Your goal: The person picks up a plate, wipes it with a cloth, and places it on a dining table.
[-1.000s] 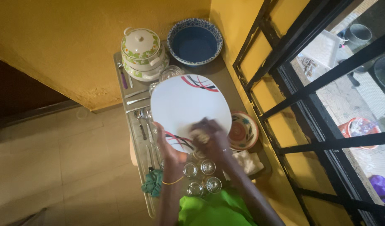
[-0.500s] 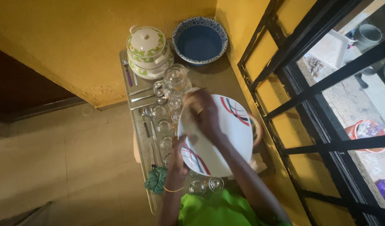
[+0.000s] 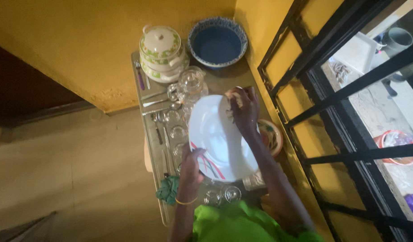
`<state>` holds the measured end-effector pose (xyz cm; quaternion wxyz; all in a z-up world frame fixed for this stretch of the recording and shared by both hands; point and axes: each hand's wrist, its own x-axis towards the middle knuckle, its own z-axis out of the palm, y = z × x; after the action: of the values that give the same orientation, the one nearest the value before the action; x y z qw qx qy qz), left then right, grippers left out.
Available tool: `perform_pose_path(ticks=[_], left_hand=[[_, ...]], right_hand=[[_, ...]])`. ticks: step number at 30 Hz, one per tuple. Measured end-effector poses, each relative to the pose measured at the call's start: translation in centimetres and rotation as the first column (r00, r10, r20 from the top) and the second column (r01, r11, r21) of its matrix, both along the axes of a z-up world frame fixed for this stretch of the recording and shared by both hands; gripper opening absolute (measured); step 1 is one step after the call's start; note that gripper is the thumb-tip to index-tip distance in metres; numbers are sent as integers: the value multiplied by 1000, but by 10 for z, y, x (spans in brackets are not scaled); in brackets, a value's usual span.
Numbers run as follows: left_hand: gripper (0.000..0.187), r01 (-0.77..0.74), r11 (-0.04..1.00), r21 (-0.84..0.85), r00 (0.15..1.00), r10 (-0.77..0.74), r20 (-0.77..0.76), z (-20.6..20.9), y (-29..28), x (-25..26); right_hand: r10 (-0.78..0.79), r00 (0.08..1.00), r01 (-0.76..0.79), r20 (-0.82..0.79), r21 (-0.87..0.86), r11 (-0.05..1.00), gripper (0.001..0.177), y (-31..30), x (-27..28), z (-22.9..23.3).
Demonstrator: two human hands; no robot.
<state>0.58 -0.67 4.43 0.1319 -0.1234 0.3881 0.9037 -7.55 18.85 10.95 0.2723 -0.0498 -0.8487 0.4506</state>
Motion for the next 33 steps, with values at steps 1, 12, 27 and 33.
perform_pose_path(ticks=[1, 12, 27, 33], left_hand=[[44, -33, 999, 34, 999, 34, -19, 9, -2, 0], [54, -282, 949, 142, 941, 302, -149, 27, 5, -22], [64, -84, 989, 121, 994, 91, -53, 19, 18, -4], [46, -109, 878, 466, 971, 194, -139, -7, 4, -26]], right_hand=[[-21, 993, 46, -117, 219, 975, 28, 7, -3, -8], [293, 952, -284, 88, -94, 954, 24, -57, 86, -10], [431, 901, -428, -48, 58, 902, 17, -74, 21, 41], [509, 844, -508, 170, -52, 860, 19, -101, 62, 59]])
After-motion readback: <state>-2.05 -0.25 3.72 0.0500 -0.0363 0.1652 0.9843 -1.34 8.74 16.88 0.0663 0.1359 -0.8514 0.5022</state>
